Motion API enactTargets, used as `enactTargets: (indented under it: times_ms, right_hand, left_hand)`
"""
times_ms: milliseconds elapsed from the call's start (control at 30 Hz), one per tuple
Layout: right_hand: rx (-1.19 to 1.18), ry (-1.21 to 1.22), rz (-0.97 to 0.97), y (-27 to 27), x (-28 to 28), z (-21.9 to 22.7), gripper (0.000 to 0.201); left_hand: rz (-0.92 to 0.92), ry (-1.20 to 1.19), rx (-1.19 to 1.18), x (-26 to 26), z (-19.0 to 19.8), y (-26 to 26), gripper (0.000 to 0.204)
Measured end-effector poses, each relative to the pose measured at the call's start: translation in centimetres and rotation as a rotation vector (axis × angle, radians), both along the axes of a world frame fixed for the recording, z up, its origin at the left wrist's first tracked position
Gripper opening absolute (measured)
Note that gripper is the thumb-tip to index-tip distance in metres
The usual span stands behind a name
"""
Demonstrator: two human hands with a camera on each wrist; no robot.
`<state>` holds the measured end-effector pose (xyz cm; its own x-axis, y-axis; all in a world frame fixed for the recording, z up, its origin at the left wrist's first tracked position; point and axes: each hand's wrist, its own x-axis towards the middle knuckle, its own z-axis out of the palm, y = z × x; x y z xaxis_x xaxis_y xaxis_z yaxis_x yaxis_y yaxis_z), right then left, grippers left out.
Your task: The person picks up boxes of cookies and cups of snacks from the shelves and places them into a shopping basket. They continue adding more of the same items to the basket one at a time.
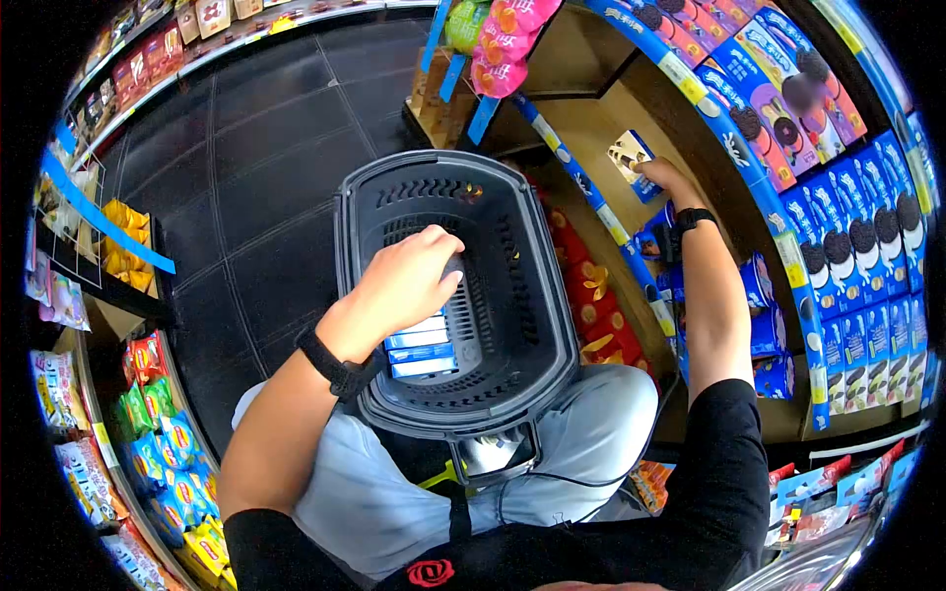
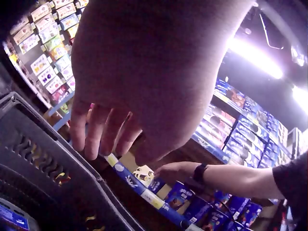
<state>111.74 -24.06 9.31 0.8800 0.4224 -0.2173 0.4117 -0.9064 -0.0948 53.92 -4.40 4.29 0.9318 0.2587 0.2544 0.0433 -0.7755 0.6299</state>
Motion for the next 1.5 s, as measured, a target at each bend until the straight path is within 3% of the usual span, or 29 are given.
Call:
enactTargets:
  times_ms: [100,133,267,367,433,467,533,567,633,700,767,900,1000,1067,1167,1200,1333,1433,1500]
  right_hand:
    - [-0.018,-0.045,0.015,-0.5,0.4,-0.6,0.074]
    - [-0.096,-0.186,0.04,-0.4,0.2,-0.9,0.064]
    - [-0.107,-0.139,0.086,0.2,-0.1,-1.2,0.052]
    - [-0.174,-0.302,0.176,1.0,-0.4,-2.2,0.042]
    - [0.075,-0.48,0.195,1.3,-2.2,-1.8,0.035]
    - [0.075,-0.48,0.197,1.4,-3.4,-1.1,0.035]
    - [0.171,-0.246,0.316,1.9,-8.2,1.7,0.029]
    - [0.172,-0.25,0.317,1.8,-10.1,2.3,0.029]
    - [0.446,-0.146,0.429,1.2,-14.0,2.9,0.023]
    - [0.561,-0.107,0.506,0.3,-19.4,3.2,0.024]
    - [0.699,0.288,0.401,-0.5,-24.8,3.7,0.029]
    - [0.894,0.632,0.358,-2.2,-34.0,2.8,0.029]
    - [1.027,0.91,0.222,-3.6,-39.0,1.9,0.028]
    - [1.069,1.052,0.174,-4.3,-40.7,0.4,0.029]
    - [1.113,1.17,0.086,-4.2,-43.4,-1.3,0.028]
    - [1.117,1.17,0.088,-4.0,-44.0,-1.9,0.028]
    - [1.079,1.23,0.078,-2.5,-44.8,-3.0,0.03]
    - [0.981,1.245,0.158,-1.4,-43.9,-3.0,0.034]
    - [0.823,1.133,0.204,-0.6,-43.5,-3.2,0.044]
  left_hand:
    - [-0.006,-0.011,0.022,0.0,-0.3,0.3,0.035]
    - [-0.006,-0.014,0.034,0.1,-0.4,0.3,0.036]
    - [-0.019,-0.044,0.059,0.3,-0.5,0.2,0.04]
    - [-0.027,0.021,0.049,0.2,-0.1,0.0,0.041]
    - [-0.024,0.018,0.052,0.3,-0.2,-0.1,0.041]
    - [-0.023,0.014,0.052,0.3,-0.3,-0.1,0.042]
    - [-0.019,0.023,0.05,0.1,-0.1,-0.3,0.042]
    - [-0.018,0.033,0.047,0.0,0.1,-0.4,0.042]
    - [-0.022,0.009,0.052,0.1,-0.3,-0.4,0.042]
    - [-0.029,-0.009,0.056,0.0,-0.4,-0.6,0.042]
    - [-0.045,0.023,-0.009,-0.1,-0.2,-0.9,0.046]
    - [-0.041,-0.002,-0.112,0.4,-0.6,-1.3,0.05]
    - [-0.041,0.017,-0.229,0.8,-0.8,-1.5,0.061]
    - [-0.038,0.041,-0.421,0.7,-0.4,-1.6,0.071]
    - [-0.06,0.061,-0.492,1.9,-2.2,-0.7,0.052]
    - [-0.075,0.065,-0.647,2.2,-2.5,-0.6,0.044]
    - [-0.013,0.076,-0.822,1.8,-2.5,0.4,0.043]
    - [0.065,0.085,-0.667,2.0,-2.9,1.4,0.046]
    - [0.133,0.101,-0.552,2.2,-3.5,2.0,0.053]
